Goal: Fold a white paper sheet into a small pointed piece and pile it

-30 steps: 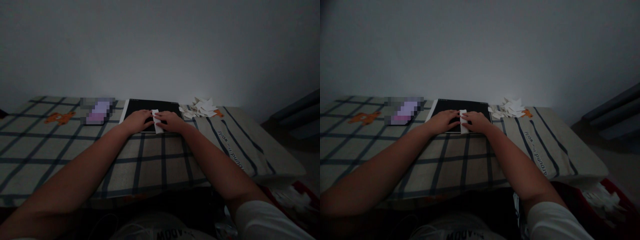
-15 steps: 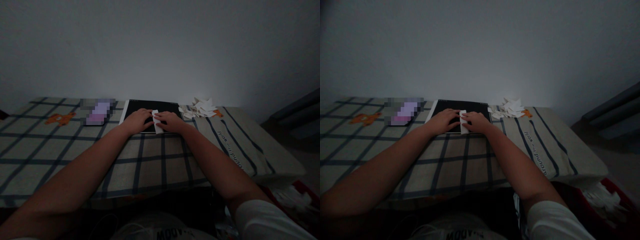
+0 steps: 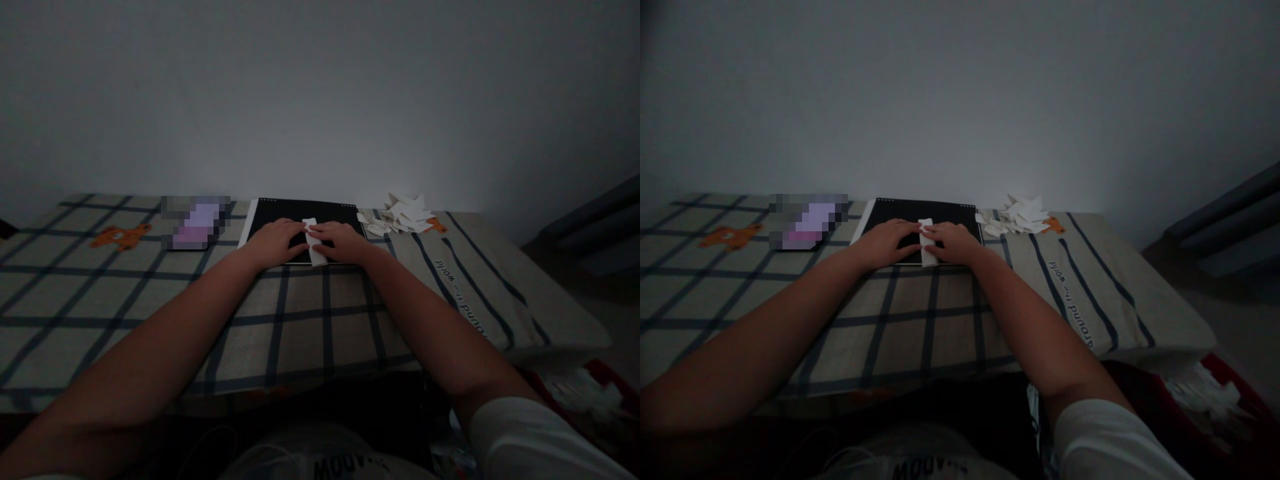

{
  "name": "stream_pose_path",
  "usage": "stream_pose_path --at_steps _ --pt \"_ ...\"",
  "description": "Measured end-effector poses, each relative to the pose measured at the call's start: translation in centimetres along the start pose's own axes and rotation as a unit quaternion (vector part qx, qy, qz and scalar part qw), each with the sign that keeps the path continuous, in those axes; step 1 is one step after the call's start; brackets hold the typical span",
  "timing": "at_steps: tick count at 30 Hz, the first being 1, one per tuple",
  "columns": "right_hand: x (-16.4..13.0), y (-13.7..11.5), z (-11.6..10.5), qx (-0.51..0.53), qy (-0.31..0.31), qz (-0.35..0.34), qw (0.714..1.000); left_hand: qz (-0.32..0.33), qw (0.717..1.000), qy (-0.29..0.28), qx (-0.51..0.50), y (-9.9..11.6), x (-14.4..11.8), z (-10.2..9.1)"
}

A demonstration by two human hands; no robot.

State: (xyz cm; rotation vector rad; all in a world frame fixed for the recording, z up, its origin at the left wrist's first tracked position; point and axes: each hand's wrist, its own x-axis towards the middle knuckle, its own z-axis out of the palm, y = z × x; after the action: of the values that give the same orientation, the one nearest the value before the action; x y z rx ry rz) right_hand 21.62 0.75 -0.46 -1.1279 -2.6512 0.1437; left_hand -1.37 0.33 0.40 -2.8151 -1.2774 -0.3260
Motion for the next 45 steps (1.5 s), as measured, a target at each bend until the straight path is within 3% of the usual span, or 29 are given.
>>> stream_pose_path --at_steps 13,30,38,45 --pt "0.0 0.2 0.2 0.002 0.004 -0.005 1.000 -0.029 0.999 -0.002 0.014 1.3 -0.1 -0.6" --pt "0.4 -0.4 0.8 -0.021 0.022 0.039 0.999 -0.033 0.999 -0.014 0.017 1.4 0.0 -0.5" --pt "0.1 -0.4 0.6 -0.014 0.014 0.019 1.000 -0.025 0.998 -0.048 0.024 1.1 0.0 -0.8" --pt "-0.2 1.1 0.0 0.026 0.077 -0.039 0.996 -0.033 0.997 -0.062 0.033 0.7 0.2 -0.6"
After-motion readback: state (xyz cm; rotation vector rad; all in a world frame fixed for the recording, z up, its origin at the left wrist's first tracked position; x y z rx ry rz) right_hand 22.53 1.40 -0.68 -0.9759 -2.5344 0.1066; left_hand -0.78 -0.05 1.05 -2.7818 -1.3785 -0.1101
